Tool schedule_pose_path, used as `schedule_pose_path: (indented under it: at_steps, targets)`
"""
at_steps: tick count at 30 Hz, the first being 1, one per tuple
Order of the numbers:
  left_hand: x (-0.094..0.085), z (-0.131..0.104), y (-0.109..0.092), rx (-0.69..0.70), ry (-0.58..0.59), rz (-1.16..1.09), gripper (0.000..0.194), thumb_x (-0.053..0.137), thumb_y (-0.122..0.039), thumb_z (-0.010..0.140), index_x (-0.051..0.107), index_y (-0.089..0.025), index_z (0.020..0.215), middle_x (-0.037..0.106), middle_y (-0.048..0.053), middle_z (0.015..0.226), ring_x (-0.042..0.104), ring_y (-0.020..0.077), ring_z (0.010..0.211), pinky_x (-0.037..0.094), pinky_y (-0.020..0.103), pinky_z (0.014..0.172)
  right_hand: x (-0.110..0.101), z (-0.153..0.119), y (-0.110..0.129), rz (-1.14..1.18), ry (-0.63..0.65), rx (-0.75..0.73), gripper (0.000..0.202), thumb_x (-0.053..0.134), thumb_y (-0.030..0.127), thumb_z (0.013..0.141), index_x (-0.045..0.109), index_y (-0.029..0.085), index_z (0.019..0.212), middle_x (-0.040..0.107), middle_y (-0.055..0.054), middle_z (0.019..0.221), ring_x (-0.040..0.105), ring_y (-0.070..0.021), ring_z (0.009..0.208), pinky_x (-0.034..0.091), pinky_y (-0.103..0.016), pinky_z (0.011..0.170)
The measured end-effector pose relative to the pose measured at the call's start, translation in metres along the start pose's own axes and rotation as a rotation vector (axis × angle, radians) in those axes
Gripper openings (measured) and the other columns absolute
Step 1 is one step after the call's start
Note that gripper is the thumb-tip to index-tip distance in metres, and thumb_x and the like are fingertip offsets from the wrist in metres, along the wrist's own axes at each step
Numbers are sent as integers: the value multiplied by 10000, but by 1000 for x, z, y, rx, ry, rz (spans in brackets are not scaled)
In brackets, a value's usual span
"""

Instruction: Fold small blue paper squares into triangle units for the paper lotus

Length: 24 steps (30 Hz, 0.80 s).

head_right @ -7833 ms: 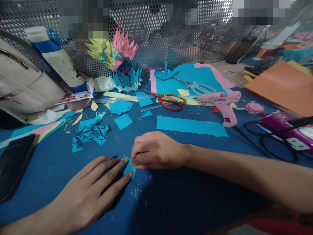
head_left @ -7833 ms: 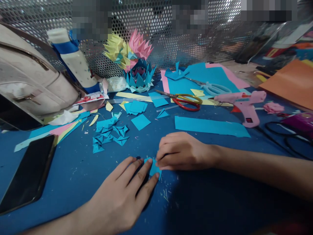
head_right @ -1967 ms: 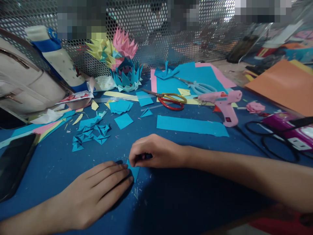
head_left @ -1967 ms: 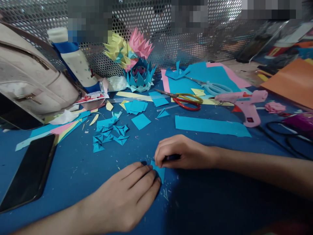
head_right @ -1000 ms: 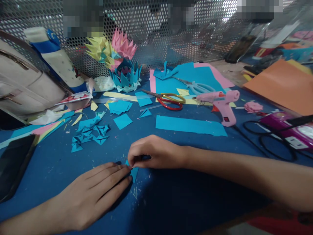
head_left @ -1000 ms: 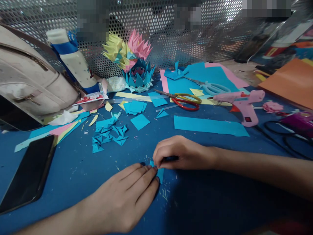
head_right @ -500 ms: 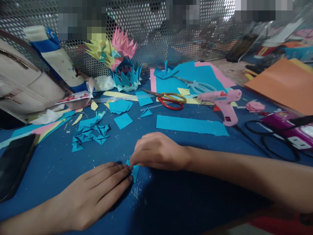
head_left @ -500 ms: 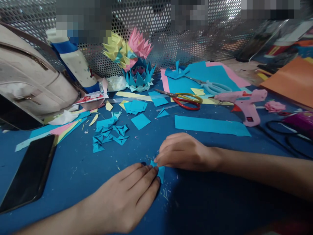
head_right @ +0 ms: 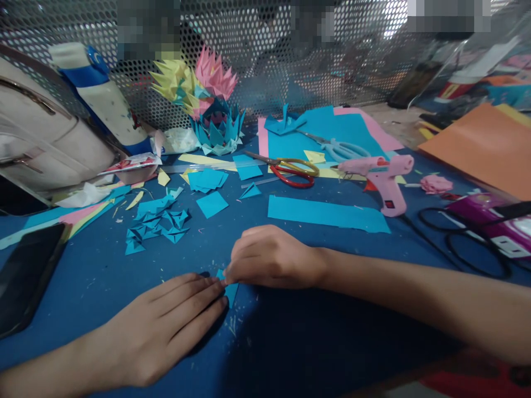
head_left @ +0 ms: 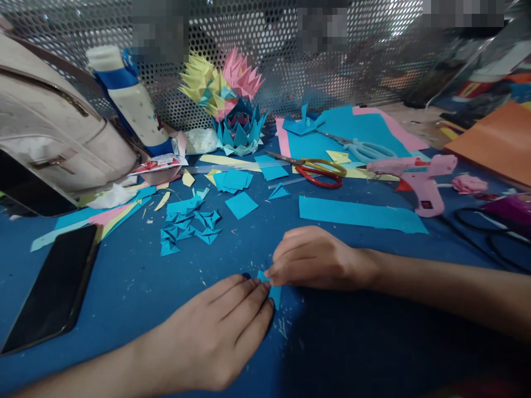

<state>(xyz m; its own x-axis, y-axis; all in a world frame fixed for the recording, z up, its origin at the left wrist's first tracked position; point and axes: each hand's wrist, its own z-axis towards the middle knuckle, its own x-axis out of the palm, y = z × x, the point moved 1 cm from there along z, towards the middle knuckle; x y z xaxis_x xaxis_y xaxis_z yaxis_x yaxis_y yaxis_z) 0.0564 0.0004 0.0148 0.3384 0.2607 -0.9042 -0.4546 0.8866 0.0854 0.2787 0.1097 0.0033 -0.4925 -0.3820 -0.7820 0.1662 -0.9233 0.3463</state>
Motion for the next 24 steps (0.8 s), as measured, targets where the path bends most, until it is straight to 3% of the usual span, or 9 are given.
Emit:
schedule_pose_path:
  at_steps: [24]
  targets:
    - [0,0,0,-9,0,-21,461,243,-102,1033,695,-75,1123,721,123,1170,704,257,1040,584,385,909,1,4,-1,32,-81,57,120,543,192,990,654,147,1003,738,-64,890,684,-145,881,477,-266,755]
